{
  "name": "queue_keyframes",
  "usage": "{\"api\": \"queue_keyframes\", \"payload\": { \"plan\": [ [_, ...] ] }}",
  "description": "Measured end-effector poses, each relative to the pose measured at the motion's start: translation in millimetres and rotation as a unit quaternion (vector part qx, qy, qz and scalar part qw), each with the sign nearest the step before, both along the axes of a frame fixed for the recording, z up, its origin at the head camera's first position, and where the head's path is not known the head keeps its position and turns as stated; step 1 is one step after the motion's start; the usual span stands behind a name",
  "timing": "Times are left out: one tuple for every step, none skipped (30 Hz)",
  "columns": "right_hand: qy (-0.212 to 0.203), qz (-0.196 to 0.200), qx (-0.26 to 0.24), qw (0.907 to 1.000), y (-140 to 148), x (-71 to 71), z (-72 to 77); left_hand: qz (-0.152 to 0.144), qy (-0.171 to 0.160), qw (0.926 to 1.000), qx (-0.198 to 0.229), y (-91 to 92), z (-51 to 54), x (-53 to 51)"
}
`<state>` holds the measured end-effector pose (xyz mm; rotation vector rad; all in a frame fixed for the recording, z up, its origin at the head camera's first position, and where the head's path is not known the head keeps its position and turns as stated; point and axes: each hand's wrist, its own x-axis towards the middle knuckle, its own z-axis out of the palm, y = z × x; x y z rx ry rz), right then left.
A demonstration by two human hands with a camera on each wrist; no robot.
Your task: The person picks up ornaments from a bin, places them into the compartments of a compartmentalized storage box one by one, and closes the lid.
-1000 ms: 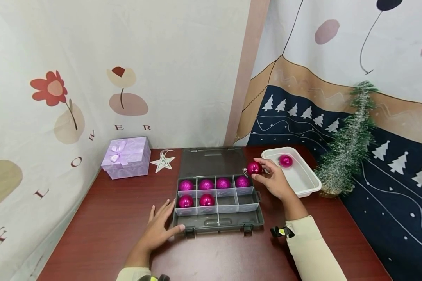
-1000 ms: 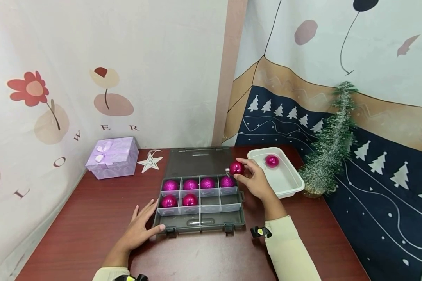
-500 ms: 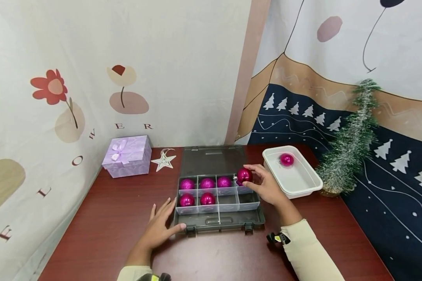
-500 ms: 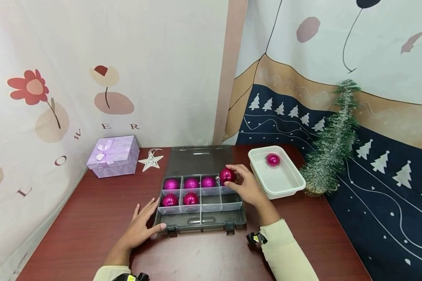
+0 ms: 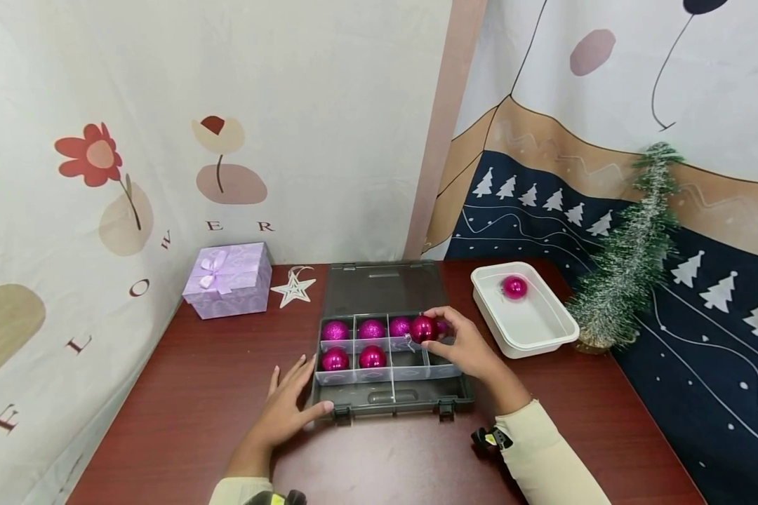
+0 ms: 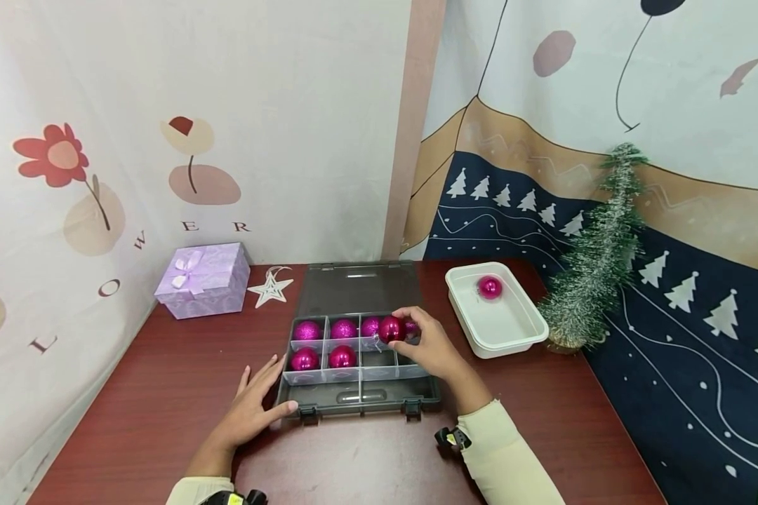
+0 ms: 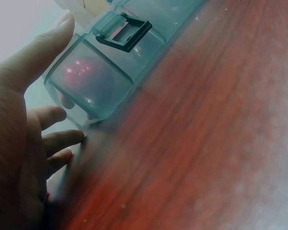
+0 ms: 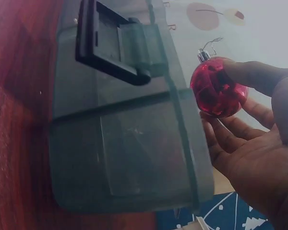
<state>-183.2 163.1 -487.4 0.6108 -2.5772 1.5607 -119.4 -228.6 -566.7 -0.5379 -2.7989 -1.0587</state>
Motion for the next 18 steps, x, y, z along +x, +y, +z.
{"api": "queue_keyframes", "payload": {
  "plan": [
    [-0.001, 0.002, 0.003, 1.0000, -1, 0.8, 0.3, 0.000, -0.001, 1.0000, -0.001, 0.0, 0.0, -0.2],
    [0.000, 0.004, 0.008, 1.0000, -1, 1.4, 0.0, 0.000, -0.002, 1.0000, -0.001, 0.1, 0.1, -0.2],
    [0.002, 0.006, 0.014, 0.9999, -2, 2.0, -0.3, 0.000, -0.002, 1.0000, -0.001, 0.1, 0.1, -0.2],
    [0.003, 0.008, 0.019, 0.9998, -2, 2.8, -0.1, 0.000, -0.003, 1.0000, -0.001, 0.1, 0.2, -0.2],
    [0.005, 0.009, 0.024, 0.9997, -3, 3.5, 0.0, 0.000, -0.003, 1.0000, -0.001, 0.1, 0.3, -0.1],
    [0.008, 0.010, 0.030, 0.9995, -3, 4.1, -0.2, 0.000, -0.003, 1.0000, 0.000, 0.1, 0.4, 0.0],
    [0.011, 0.011, 0.036, 0.9992, -4, 4.5, -0.4, 0.000, -0.003, 1.0000, 0.000, 0.1, 0.5, 0.0],
    [0.014, 0.012, 0.042, 0.9989, -5, 4.9, -0.6, 0.000, -0.002, 1.0000, 0.001, 0.1, 0.6, 0.0],
    [0.015, 0.015, 0.045, 0.9988, -5, 5.3, -0.4, 0.000, -0.002, 1.0000, 0.001, 0.1, 0.7, 0.1],
    [0.014, 0.016, 0.048, 0.9986, -6, 5.9, 0.2, 0.001, -0.001, 1.0000, 0.002, 0.1, 0.8, 0.3],
    [0.014, 0.017, 0.053, 0.9983, -7, 6.2, 0.0, 0.001, -0.001, 1.0000, 0.003, 0.1, 0.8, 0.3],
    [0.016, 0.019, 0.057, 0.9981, -8, 6.3, -0.2, 0.001, -0.001, 1.0000, 0.002, 0.2, 0.9, 0.3],
    [0.018, 0.022, 0.060, 0.9978, -9, 6.5, -0.2, 0.001, -0.001, 1.0000, 0.002, 0.3, 1.0, 0.3],
    [0.018, 0.024, 0.063, 0.9976, -10, 6.7, 0.0, 0.001, 0.000, 1.0000, 0.002, 0.3, 1.1, 0.4],
    [0.019, 0.026, 0.067, 0.9973, -10, 6.8, 0.1, 0.001, -0.001, 1.0000, 0.002, 0.3, 1.2, 0.4],
    [0.022, 0.027, 0.070, 0.9969, -11, 6.8, -0.1, 0.001, -0.003, 1.0000, 0.003, 0.3, 0.9, 0.4],
    [0.024, 0.029, 0.073, 0.9966, -12, 6.6, -0.3, 0.001, -0.005, 1.0000, 0.004, 0.3, 0.6, 0.4],
    [0.026, 0.031, 0.076, 0.9963, -13, 6.7, -0.3, 0.001, -0.007, 1.0000, 0.005, 0.3, 0.5, 0.3]
  ]
}}
